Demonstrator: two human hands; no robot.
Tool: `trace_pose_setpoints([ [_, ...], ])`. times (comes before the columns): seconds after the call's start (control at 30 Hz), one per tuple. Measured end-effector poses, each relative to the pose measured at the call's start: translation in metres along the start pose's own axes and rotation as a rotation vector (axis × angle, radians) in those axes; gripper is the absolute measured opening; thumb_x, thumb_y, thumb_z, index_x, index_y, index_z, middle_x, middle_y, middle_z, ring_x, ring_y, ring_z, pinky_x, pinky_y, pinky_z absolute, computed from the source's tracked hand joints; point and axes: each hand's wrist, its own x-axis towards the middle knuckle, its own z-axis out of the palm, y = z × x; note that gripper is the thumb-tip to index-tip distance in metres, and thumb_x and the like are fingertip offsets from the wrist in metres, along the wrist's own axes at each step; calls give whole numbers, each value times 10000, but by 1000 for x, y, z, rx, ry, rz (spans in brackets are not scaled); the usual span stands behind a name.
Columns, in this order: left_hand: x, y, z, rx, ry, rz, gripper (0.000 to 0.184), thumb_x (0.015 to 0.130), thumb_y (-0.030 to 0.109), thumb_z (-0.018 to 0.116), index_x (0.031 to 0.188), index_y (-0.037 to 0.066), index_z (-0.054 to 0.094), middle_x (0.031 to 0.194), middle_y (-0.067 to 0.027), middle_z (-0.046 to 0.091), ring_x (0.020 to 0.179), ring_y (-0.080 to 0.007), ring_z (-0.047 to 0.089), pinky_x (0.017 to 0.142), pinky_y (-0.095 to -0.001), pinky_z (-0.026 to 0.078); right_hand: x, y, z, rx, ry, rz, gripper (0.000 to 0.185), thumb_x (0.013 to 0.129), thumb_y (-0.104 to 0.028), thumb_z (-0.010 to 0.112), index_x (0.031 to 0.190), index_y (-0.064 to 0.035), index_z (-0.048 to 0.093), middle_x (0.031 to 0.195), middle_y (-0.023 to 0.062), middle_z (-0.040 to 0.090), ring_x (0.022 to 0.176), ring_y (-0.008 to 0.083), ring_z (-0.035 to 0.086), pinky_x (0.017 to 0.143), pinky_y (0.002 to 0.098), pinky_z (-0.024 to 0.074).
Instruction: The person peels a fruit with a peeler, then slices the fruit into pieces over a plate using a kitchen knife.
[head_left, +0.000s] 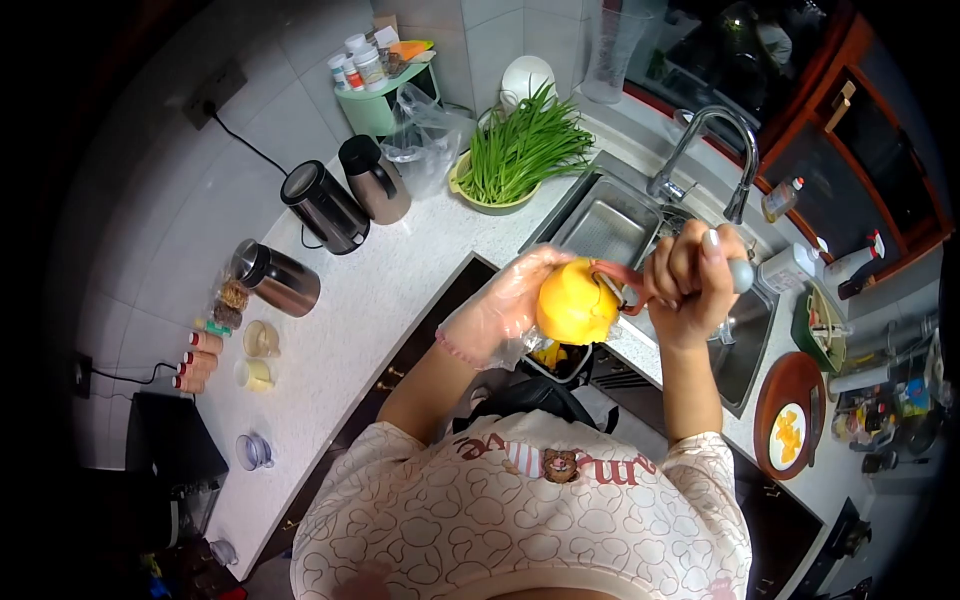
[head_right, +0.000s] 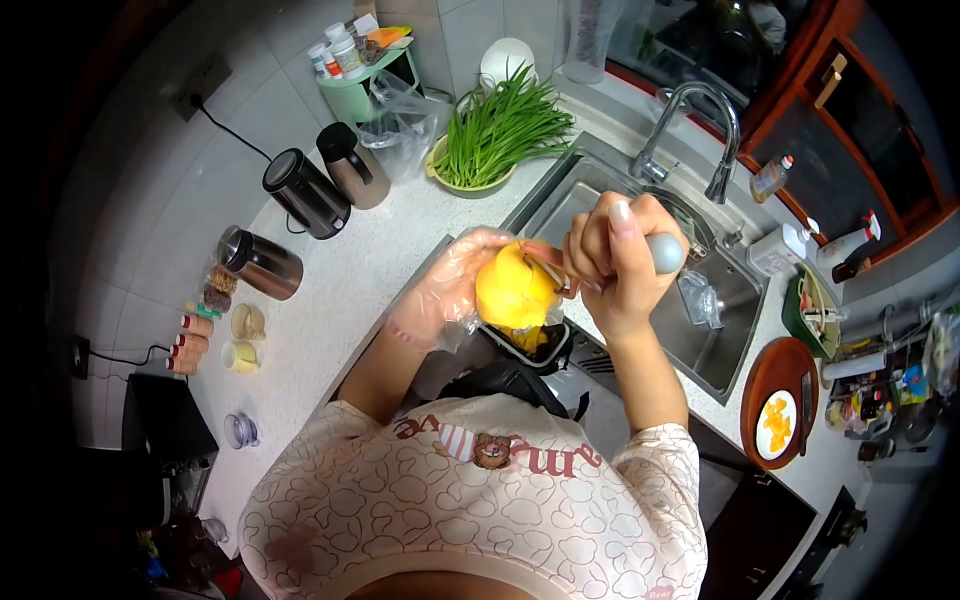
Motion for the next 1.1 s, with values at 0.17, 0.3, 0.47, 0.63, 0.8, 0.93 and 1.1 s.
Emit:
trace_pose_setpoints([
  [0.17,-8,-3,1,21,-219,-43,581,929,267,552,1382,-59,391,1320,-220,532,1209,-296,559,1030,-463,452,-9,7,-19,8,102,-2,259,973,-102,479,740,-104,367,552,17,319,400,80,272,340,236,232],
  [0.3,0,2,-7,141,-139,-36,658,883,319,664,1377,-34,410,1308,-204,543,1201,-291,565,1020,-444,463,-19,9,-30,51,129,-74,242,961,-98,481,746,-123,373,547,13,317,394,84,272,342,237,229],
  [0.47,16,12,-10,119,-136,-76,502,947,292,594,1320,-19,466,1237,-186,590,1128,-279,612,992,-430,498,-26,13,-37,23,123,-205,242,951,-78,475,735,-84,367,544,32,340,394,88,279,343,252,247],
  [0.63,23,10,0,232,81,53,453,1003,349,483,1274,-14,500,1182,-175,613,1032,-269,653,899,-426,553,-29,13,-38,43,111,-241,239,949,-55,465,728,-57,375,545,43,353,401,92,287,346,260,254],
  [0.8,13,-13,11,-61,103,55,501,1019,416,406,1281,-2,496,1177,-162,615,1029,-278,652,887,-432,559,-36,15,-27,-53,89,-277,233,957,-75,465,737,-65,388,543,42,362,391,91,292,349,254,271],
  [0.93,-8,-36,27,-157,-28,215,476,1008,332,463,1393,61,397,1286,-147,537,1183,-288,558,984,-488,489,-41,20,-21,-192,79,-317,258,965,-119,462,730,-99,358,548,22,335,382,79,272,343,234,245],
  [1.1,-17,-50,15,-110,-22,316,598,947,166,557,1477,138,281,1367,-143,443,1271,-299,475,1016,-522,455,-45,23,-16,-104,104,-200,239,974,-147,463,765,-125,352,556,11,320,385,79,258,335,234,231],
])
